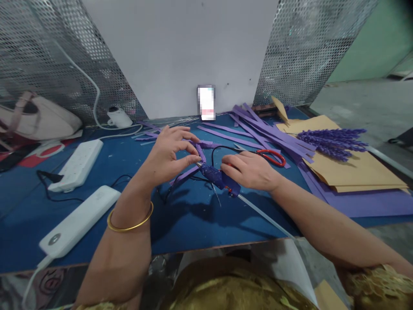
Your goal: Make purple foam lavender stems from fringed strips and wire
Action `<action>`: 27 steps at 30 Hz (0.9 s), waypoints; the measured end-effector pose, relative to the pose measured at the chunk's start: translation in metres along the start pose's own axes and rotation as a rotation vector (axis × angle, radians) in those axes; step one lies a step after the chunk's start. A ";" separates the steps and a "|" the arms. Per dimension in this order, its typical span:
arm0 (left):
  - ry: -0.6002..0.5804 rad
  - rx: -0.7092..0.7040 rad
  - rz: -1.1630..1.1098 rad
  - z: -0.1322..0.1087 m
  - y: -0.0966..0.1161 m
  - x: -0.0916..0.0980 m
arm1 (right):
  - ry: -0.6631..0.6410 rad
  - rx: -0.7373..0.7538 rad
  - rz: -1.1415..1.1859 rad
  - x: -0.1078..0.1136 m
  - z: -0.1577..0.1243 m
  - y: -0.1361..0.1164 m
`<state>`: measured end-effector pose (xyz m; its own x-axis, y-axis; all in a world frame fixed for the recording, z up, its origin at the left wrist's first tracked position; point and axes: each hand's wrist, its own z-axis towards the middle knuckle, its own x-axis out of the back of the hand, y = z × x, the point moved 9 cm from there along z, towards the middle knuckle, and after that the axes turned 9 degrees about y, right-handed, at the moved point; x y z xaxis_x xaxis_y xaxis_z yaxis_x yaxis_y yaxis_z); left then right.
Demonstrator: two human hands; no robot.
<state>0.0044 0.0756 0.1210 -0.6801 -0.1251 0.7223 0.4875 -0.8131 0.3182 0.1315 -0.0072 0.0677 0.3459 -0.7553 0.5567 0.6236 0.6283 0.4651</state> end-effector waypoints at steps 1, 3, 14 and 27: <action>-0.003 0.000 0.003 0.000 0.000 -0.001 | -0.002 0.004 -0.007 0.000 0.000 0.000; -0.010 0.000 0.005 -0.001 -0.001 -0.003 | -0.006 0.010 -0.013 0.000 0.000 -0.001; -0.074 -0.053 -0.023 -0.002 0.000 -0.009 | -0.031 0.002 0.019 -0.003 -0.002 -0.002; 0.832 0.444 -0.661 -0.022 -0.073 0.045 | -0.007 -0.109 0.041 -0.004 -0.004 0.010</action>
<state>-0.0742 0.1170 0.1165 -0.9450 -0.2197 -0.2424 -0.0615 -0.6084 0.7913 0.1389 0.0013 0.0678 0.3679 -0.7276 0.5790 0.6814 0.6347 0.3646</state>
